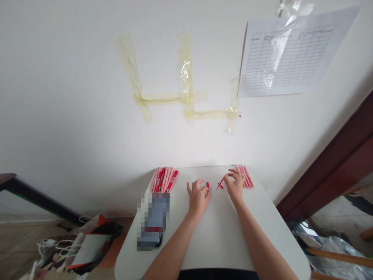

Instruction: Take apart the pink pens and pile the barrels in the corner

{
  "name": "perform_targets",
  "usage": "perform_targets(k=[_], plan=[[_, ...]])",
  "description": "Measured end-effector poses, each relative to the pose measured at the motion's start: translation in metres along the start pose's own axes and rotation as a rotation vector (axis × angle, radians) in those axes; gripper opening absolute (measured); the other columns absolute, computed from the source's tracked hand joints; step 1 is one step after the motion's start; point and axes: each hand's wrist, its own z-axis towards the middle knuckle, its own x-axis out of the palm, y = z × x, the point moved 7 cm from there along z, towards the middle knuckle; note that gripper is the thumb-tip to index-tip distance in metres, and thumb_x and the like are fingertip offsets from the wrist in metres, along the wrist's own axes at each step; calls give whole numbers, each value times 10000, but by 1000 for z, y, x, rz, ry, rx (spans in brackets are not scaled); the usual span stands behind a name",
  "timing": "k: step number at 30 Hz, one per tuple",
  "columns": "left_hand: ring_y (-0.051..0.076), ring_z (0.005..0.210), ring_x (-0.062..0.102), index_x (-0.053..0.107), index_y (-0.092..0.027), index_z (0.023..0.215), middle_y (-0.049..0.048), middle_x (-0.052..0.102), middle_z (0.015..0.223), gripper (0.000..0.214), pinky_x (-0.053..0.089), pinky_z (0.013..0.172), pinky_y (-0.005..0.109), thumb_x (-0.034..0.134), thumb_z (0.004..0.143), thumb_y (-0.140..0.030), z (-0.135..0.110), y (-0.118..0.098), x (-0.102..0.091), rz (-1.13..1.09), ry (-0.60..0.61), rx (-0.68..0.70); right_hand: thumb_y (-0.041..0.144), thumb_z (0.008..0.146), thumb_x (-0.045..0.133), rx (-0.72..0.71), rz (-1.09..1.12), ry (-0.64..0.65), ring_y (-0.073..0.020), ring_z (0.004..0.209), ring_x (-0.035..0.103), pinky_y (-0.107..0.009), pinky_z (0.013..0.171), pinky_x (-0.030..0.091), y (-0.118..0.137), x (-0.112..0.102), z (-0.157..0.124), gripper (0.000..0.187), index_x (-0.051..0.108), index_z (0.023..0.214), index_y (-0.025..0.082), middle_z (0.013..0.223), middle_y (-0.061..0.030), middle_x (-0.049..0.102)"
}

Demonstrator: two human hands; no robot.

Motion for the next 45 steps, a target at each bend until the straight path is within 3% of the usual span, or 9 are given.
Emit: perform_targets(k=[4, 15, 35, 45], plan=[[242, 1238, 556, 736, -255, 856, 69, 614, 1249, 73, 181, 1208, 676, 695, 837, -198, 0, 2, 1, -28, 7, -20, 416, 806, 548, -53, 12, -25, -306, 1239, 436, -459, 1067, 283, 1, 0, -3, 218, 626, 729, 227, 1182, -80, 663], [236, 1228, 552, 767, -298, 849, 47, 595, 1256, 66, 197, 1194, 672, 735, 827, -246, 1, 11, 6, -155, 34, -83, 422, 817, 543, -33, 62, -67, -283, 1197, 488, -458, 1088, 261, -2, -1, -7, 227, 617, 731, 225, 1174, -88, 671], [236, 1248, 533, 769, -314, 851, 42, 597, 1250, 83, 179, 1203, 673, 743, 821, -241, 2, 10, 3, -149, 18, -72, 443, 807, 554, 31, 83, -49, -314, 1234, 473, -456, 1060, 306, 1, -2, -9, 238, 640, 754, 227, 1193, -99, 683], [218, 1209, 551, 749, -281, 878, 55, 614, 1196, 86, 219, 1210, 613, 669, 876, -250, 3, 9, -5, -204, -29, -60, 404, 804, 540, 50, 183, 3, -296, 1194, 520, -464, 1045, 350, 11, -2, -15, 207, 600, 712, 229, 1201, -94, 680]])
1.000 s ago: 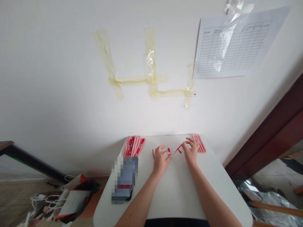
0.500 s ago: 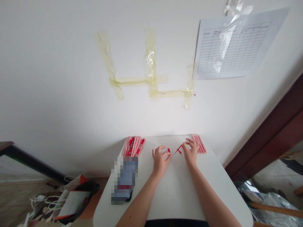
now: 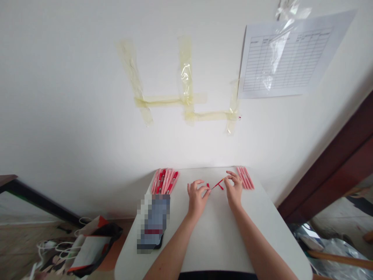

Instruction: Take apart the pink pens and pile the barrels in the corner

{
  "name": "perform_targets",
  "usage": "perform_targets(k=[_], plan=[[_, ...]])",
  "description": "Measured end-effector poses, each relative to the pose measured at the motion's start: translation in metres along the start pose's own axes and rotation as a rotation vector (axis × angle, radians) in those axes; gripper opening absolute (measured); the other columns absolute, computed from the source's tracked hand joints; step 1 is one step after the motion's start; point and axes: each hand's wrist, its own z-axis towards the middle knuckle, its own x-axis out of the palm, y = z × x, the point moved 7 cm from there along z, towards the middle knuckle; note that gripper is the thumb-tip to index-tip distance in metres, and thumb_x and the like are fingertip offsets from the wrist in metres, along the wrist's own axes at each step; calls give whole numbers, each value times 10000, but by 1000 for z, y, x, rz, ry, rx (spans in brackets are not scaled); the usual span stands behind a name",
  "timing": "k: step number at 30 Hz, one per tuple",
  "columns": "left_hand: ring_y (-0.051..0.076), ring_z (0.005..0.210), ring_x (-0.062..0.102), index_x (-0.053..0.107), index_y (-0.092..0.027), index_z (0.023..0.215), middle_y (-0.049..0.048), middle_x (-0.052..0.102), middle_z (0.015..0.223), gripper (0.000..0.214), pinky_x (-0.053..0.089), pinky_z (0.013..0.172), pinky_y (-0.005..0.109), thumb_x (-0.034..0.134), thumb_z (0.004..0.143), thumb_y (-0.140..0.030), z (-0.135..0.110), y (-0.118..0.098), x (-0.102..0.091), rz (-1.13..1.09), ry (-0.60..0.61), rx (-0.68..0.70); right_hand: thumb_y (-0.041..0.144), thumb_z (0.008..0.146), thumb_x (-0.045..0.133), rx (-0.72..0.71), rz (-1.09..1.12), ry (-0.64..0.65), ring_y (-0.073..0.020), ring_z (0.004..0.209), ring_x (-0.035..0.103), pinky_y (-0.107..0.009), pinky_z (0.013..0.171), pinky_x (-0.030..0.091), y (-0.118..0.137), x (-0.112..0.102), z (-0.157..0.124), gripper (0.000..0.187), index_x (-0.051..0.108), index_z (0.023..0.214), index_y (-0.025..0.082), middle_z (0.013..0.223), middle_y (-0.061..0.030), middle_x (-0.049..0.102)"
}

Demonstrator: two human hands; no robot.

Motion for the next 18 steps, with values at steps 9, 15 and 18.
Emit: perform_targets(k=[9, 15, 18], plan=[[210, 1190, 568, 743, -274, 876, 48, 616, 1165, 85, 276, 1194, 584, 664, 884, -245, 1, -3, -4, -8, -11, 4, 399, 800, 541, -45, -22, 82, -289, 1183, 482, -432, 1040, 335, -6, 5, 0, 191, 588, 721, 232, 1186, -80, 690], [210, 1198, 561, 731, -261, 868, 54, 609, 1165, 97, 284, 1192, 575, 643, 898, -233, 1, -2, -5, -20, -9, -11, 503, 857, 532, -133, -140, 135, -288, 1172, 458, -454, 1051, 322, -12, 9, 5, 296, 644, 823, 231, 1161, -95, 675], [211, 1193, 562, 727, -260, 864, 53, 608, 1159, 94, 311, 1180, 563, 645, 895, -224, 1, -1, -5, -15, -24, -9, 532, 881, 525, -152, -107, 134, -285, 1164, 459, -473, 1046, 334, -13, 8, 7, 330, 643, 817, 231, 1138, -95, 675]])
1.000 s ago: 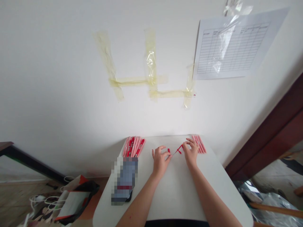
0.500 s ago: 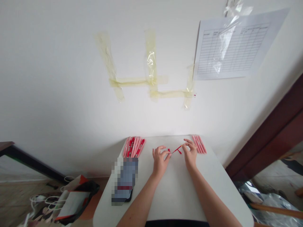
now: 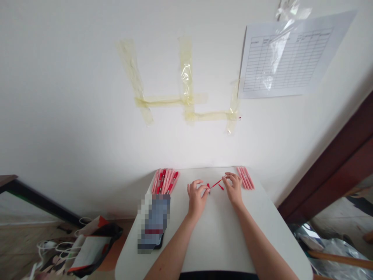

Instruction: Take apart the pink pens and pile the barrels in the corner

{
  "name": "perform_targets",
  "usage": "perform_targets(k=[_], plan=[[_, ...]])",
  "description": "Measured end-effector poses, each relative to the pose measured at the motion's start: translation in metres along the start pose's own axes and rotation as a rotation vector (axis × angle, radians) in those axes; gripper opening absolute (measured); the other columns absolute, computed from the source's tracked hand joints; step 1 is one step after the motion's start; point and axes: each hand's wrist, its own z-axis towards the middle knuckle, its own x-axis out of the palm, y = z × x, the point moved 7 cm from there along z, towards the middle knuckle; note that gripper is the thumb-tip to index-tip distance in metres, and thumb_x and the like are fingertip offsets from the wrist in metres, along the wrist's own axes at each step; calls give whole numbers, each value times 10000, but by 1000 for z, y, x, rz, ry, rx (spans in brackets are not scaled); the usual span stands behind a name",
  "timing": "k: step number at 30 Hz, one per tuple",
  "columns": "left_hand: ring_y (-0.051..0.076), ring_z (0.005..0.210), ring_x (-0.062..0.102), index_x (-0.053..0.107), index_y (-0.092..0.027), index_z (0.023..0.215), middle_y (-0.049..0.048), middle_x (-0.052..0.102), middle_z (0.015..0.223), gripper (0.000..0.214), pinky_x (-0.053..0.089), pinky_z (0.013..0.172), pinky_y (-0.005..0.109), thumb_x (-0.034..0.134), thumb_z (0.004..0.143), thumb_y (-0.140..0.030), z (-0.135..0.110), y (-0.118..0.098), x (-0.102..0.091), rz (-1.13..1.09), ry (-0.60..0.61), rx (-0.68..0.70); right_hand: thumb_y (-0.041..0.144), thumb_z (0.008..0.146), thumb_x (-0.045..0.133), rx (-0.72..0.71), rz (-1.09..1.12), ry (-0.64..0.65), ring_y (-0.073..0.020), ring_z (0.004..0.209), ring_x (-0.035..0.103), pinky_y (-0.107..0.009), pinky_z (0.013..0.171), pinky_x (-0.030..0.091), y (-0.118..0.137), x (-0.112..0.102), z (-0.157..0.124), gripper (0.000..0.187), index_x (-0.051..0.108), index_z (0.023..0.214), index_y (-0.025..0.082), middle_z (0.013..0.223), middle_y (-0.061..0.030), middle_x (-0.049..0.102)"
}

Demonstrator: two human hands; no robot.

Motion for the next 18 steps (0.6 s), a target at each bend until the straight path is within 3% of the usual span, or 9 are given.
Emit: perform_targets(k=[4, 9, 15, 18], plan=[[219, 1171, 572, 722, -262, 866, 48, 608, 1141, 89, 349, 1151, 572, 653, 887, -210, 0, 3, 1, -3, -30, 20, 515, 874, 553, 11, 79, 23, -287, 1180, 453, -493, 1048, 346, -2, 0, 0, 303, 651, 817, 233, 1147, -91, 669], [223, 1138, 581, 702, -240, 889, 65, 597, 1121, 102, 446, 1076, 520, 606, 915, -219, -1, 12, 0, -51, -117, 38, 430, 836, 606, 38, 104, 197, -304, 1196, 462, -506, 1051, 367, -7, 5, 2, 200, 685, 785, 253, 1178, -81, 663], [227, 1143, 578, 679, -228, 886, 74, 586, 1131, 134, 458, 1058, 503, 557, 939, -221, -2, 18, 2, -65, -146, 35, 313, 846, 640, -162, -38, 426, -306, 1210, 449, -524, 1072, 368, 7, 19, -6, 136, 734, 754, 281, 1135, -68, 665], [235, 1161, 570, 677, -228, 875, 72, 582, 1143, 138, 433, 1077, 532, 555, 937, -213, -2, 21, 4, -47, -139, 18, 338, 890, 630, -246, -104, 476, -305, 1222, 438, -542, 1087, 353, 17, 22, -12, 146, 767, 856, 302, 1172, -64, 655]])
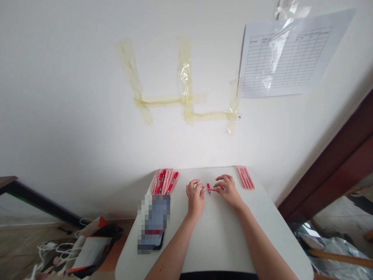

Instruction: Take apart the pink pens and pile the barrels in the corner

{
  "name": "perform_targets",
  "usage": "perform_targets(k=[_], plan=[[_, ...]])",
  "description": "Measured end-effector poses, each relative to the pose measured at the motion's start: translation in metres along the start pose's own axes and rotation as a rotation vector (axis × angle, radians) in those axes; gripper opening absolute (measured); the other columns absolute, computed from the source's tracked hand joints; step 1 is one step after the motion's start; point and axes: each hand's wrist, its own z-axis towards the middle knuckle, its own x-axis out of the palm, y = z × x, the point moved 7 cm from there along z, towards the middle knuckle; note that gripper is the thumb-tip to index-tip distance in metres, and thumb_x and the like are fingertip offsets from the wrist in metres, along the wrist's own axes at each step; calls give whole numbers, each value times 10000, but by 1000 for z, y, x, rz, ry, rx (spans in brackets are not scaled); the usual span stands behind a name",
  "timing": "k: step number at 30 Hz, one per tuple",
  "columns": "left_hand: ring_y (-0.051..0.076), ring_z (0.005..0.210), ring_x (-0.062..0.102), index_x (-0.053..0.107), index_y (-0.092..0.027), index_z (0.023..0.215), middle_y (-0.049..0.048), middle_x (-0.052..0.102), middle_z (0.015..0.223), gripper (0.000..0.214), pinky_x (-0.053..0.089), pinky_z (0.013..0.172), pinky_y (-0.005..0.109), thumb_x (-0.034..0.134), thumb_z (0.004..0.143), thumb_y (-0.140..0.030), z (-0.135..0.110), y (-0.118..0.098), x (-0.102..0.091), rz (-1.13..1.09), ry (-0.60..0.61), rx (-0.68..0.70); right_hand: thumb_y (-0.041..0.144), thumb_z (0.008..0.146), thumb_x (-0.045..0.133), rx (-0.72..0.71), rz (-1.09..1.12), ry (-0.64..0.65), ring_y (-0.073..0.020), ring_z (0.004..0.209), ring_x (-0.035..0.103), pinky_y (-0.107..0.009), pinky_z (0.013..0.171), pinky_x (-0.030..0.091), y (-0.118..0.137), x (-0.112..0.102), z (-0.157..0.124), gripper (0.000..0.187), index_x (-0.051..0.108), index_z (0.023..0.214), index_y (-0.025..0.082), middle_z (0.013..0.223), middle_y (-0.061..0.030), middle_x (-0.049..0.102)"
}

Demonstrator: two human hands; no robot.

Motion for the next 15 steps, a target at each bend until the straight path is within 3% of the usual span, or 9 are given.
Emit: perform_targets(k=[3, 8, 15], plan=[[235, 1157, 567, 676, -226, 868, 75, 578, 1150, 145, 444, 1067, 520, 550, 940, -221, 0, 2, 0, 0, -15, -4, 364, 907, 635, -52, -54, 19, -305, 1233, 432, -548, 1091, 352, 7, -2, -1, 148, 773, 944, 328, 1207, -56, 648], [234, 1130, 576, 665, -223, 867, 76, 582, 1138, 142, 474, 1037, 498, 543, 940, -218, 0, 4, -2, -21, -48, 1, 293, 886, 658, -87, -126, 18, -306, 1225, 442, -563, 1091, 346, 7, -4, -3, 125, 767, 829, 316, 1181, -48, 663], [235, 1130, 580, 678, -231, 868, 74, 587, 1121, 143, 466, 1046, 514, 553, 938, -240, 1, 3, -2, -19, -30, 12, 253, 870, 671, -127, -140, 20, -297, 1211, 461, -577, 1089, 346, 12, 1, -4, 101, 746, 821, 300, 1174, -46, 666]])
